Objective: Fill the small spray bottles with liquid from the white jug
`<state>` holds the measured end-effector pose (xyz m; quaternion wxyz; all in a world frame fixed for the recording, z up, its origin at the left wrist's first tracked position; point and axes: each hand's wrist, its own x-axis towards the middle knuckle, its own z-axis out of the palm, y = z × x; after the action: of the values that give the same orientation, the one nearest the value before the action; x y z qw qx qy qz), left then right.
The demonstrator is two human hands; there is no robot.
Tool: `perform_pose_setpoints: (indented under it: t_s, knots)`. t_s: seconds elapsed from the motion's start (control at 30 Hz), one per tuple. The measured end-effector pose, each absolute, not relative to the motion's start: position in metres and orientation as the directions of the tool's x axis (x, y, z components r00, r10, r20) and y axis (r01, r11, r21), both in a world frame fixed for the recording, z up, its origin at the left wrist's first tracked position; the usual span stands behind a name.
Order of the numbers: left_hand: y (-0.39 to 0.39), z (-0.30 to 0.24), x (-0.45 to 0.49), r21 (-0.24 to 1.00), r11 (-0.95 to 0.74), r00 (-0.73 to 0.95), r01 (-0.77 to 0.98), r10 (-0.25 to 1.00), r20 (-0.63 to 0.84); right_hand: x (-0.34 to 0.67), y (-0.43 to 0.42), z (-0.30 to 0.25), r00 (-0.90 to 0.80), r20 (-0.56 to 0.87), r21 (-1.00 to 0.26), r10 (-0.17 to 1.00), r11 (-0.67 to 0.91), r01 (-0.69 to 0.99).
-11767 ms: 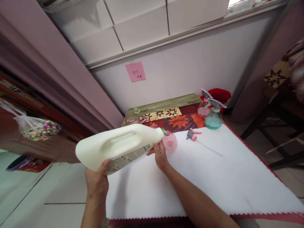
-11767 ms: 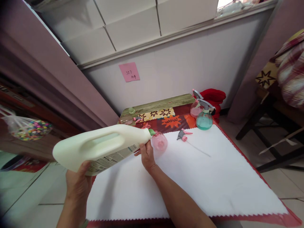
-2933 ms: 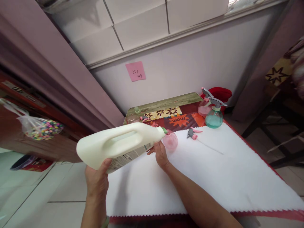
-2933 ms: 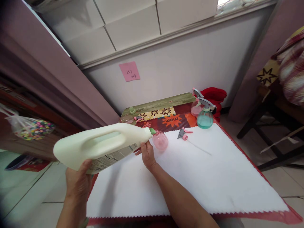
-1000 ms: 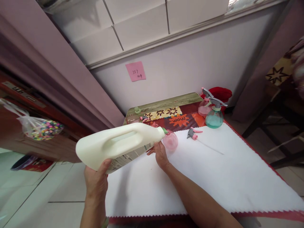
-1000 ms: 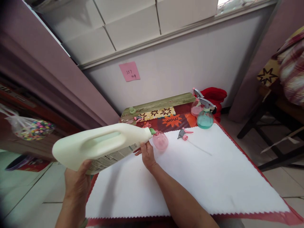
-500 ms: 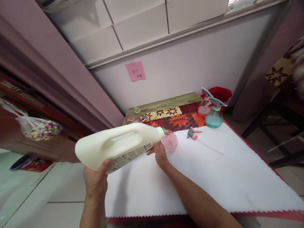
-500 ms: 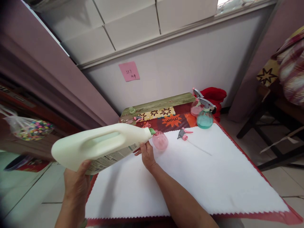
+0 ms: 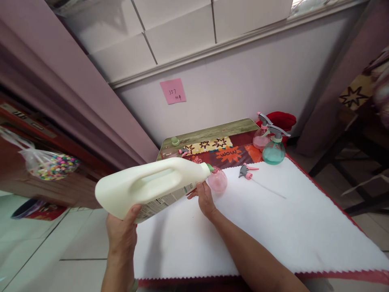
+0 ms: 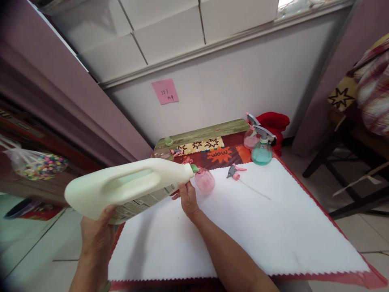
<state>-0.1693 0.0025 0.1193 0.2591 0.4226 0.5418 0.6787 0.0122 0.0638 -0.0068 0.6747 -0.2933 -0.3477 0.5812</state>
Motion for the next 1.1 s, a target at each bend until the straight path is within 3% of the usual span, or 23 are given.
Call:
perform_pose_setpoints:
  t_s: [1.1]
  knots:
    - [0.0009,0.1204,-0.1683,0.961,-0.241,-0.532,0.136,0.800,0.276,0.0125,0.0641,-0.0059,0.073,0.106,-0.796,0.992,0.129,-0.592]
